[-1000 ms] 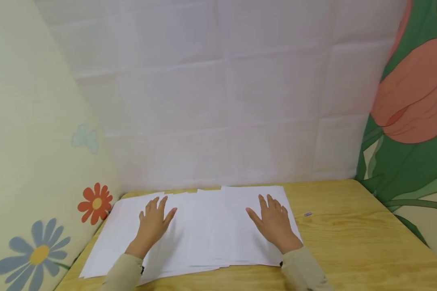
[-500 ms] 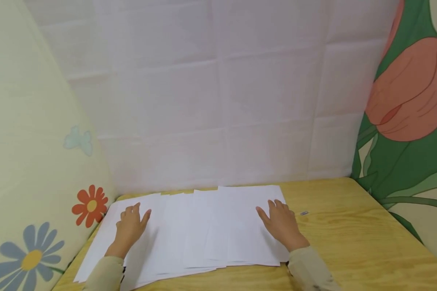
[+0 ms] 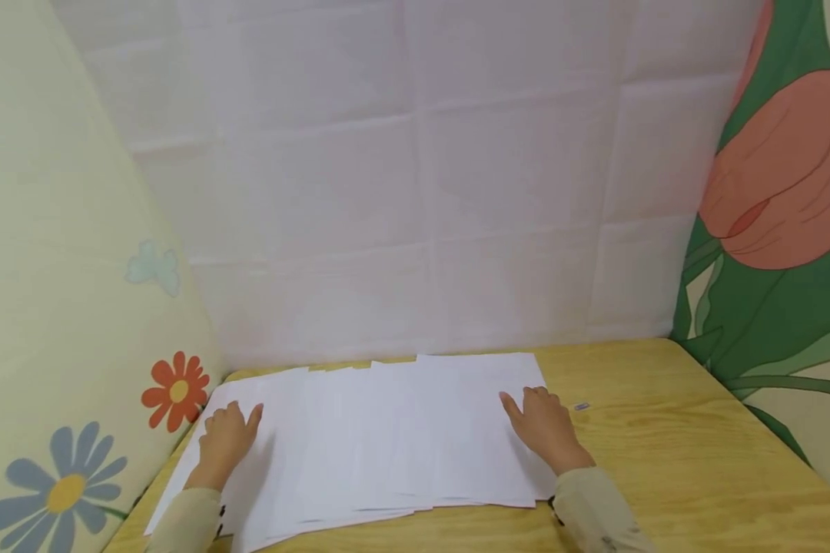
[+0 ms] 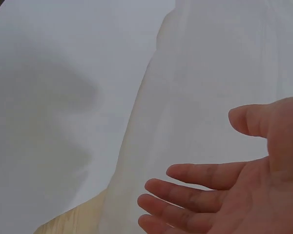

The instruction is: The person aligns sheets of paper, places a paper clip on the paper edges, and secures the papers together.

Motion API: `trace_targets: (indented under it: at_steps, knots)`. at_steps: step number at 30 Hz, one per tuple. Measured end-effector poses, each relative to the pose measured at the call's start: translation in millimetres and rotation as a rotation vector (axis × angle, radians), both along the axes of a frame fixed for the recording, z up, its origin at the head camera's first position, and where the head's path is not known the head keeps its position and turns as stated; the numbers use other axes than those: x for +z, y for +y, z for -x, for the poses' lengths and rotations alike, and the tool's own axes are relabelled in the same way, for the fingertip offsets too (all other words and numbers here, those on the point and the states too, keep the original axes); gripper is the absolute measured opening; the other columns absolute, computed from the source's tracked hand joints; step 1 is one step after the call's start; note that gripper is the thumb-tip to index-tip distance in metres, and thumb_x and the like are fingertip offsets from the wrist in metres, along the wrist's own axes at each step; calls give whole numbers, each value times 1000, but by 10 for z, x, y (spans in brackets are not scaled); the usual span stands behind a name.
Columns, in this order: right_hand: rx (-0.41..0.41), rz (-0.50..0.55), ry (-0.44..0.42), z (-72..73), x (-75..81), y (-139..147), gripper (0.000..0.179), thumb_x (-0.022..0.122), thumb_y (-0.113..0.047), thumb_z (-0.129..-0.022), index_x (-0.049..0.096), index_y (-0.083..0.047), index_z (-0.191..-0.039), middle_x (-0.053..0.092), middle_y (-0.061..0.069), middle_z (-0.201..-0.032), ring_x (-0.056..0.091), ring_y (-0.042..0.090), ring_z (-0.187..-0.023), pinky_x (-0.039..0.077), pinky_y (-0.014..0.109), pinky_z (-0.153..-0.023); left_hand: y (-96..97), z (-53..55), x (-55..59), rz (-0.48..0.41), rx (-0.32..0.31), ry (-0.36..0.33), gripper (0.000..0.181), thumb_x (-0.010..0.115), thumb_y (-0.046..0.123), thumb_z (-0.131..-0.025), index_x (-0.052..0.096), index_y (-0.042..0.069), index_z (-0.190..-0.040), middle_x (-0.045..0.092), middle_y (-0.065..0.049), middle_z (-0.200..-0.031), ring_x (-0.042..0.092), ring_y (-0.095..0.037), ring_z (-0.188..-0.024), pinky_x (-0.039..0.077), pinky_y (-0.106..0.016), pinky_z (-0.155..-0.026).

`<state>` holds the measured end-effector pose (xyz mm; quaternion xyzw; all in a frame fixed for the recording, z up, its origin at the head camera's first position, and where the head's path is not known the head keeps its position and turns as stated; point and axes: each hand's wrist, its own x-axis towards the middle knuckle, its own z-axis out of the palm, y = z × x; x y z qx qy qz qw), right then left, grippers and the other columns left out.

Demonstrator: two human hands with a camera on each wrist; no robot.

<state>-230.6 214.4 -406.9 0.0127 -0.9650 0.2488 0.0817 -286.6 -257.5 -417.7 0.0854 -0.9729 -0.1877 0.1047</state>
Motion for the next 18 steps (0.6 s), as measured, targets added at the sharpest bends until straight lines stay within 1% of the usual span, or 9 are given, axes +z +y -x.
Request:
trace_targets:
  at_steps: [5, 8, 12, 14, 16, 18]
  knots:
    - [-24, 39, -69, 10, -27, 64, 65, 41, -35, -102, 44, 27, -121, 45, 45, -122, 42, 58, -116, 36, 61, -96, -117, 24, -21, -12, 32, -24, 59, 39, 34, -100, 45, -25, -103, 47, -47, -104, 43, -61, -103, 38, -69, -81]
    - [-26, 45, -93, 22, -41, 93, 65, 40, -34, -102, 45, 28, -119, 47, 46, -120, 43, 58, -115, 38, 61, -95, -188, 37, -28, -6, 48, -43, 61, 37, 34, -100, 45, -26, -103, 46, -48, -105, 43, -62, -104, 37, -69, -82]
    - [-36, 60, -113, 36, -41, 110, 62, 41, -31, -102, 46, 29, -115, 49, 46, -116, 46, 57, -111, 41, 59, -92, -275, 42, -30, 12, 60, -85, 64, 35, 35, -101, 43, -28, -106, 45, -48, -107, 44, -60, -105, 38, -67, -85]
    - [-40, 61, -108, 44, -39, 116, 60, 42, -30, -101, 48, 29, -110, 52, 45, -110, 52, 55, -105, 44, 56, -89, -315, 42, -41, 28, 63, -97, 64, 35, 35, -101, 43, -29, -105, 45, -48, -106, 46, -59, -103, 40, -66, -84]
    - [-42, 61, -102, 50, -42, 126, 57, 43, -28, -101, 52, 28, -103, 56, 43, -102, 58, 49, -95, 47, 54, -83, -360, 41, -56, 45, 57, -96, 64, 37, 34, -101, 44, -30, -103, 46, -48, -102, 48, -58, -99, 42, -65, -81]
    - [-38, 55, -98, 54, -53, 139, 55, 43, -27, -100, 55, 26, -96, 59, 40, -94, 61, 43, -85, 48, 51, -76, -401, 42, -69, 67, 52, -94, 63, 38, 32, -100, 45, -31, -101, 47, -47, -99, 50, -57, -96, 44, -63, -79]
